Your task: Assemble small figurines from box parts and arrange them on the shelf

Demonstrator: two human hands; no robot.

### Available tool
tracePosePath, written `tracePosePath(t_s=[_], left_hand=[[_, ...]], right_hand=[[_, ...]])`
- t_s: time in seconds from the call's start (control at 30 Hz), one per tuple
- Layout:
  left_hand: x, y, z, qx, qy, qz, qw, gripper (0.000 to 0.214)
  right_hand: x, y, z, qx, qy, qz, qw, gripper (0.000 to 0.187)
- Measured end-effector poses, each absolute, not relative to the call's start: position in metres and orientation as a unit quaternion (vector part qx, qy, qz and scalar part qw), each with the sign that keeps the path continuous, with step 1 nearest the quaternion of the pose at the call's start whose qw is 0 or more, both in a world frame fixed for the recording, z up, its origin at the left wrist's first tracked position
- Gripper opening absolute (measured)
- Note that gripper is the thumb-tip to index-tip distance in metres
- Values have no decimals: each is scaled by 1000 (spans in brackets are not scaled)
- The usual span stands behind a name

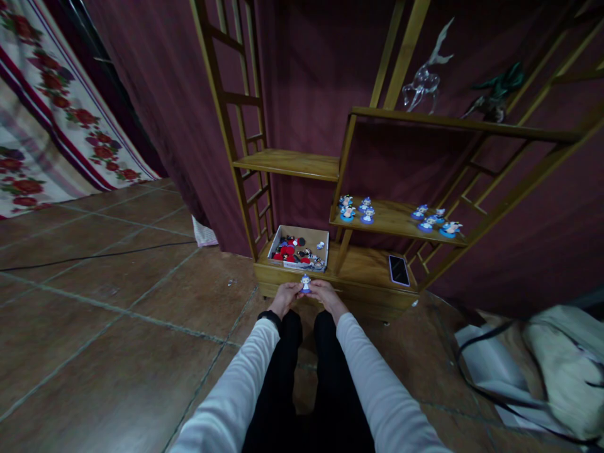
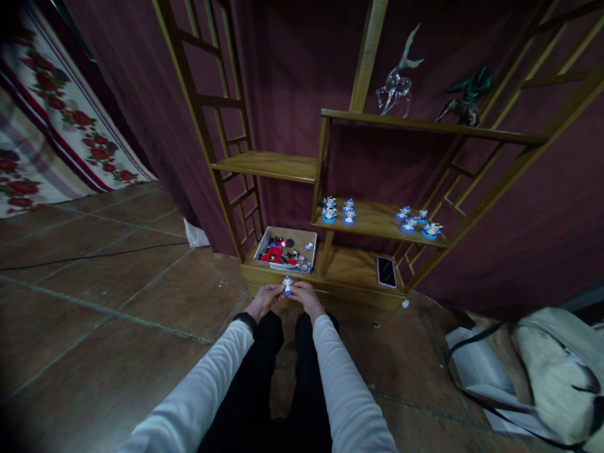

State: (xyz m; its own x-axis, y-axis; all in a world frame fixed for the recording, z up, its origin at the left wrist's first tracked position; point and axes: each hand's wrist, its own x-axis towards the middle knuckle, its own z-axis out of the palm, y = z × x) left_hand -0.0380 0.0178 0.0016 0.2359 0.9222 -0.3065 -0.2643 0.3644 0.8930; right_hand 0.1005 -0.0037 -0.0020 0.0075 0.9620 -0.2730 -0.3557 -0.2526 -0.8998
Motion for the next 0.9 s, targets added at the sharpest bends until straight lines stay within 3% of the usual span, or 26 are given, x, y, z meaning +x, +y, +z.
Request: tracePosePath(t_s=[0.33,0.67,0.9], left_hand=[[-36,18,-1,363,461,424,690,26],[-35,20,-2,338,465,426,699,42],[-37,18,1,319,443,433,717,29]], right_hand=[[102,-2,-3,-472,-332,629,521,27],[100,-1,-2,-484,-325,611,536,33],[100,-3,1,-469,-327,614,545,31]])
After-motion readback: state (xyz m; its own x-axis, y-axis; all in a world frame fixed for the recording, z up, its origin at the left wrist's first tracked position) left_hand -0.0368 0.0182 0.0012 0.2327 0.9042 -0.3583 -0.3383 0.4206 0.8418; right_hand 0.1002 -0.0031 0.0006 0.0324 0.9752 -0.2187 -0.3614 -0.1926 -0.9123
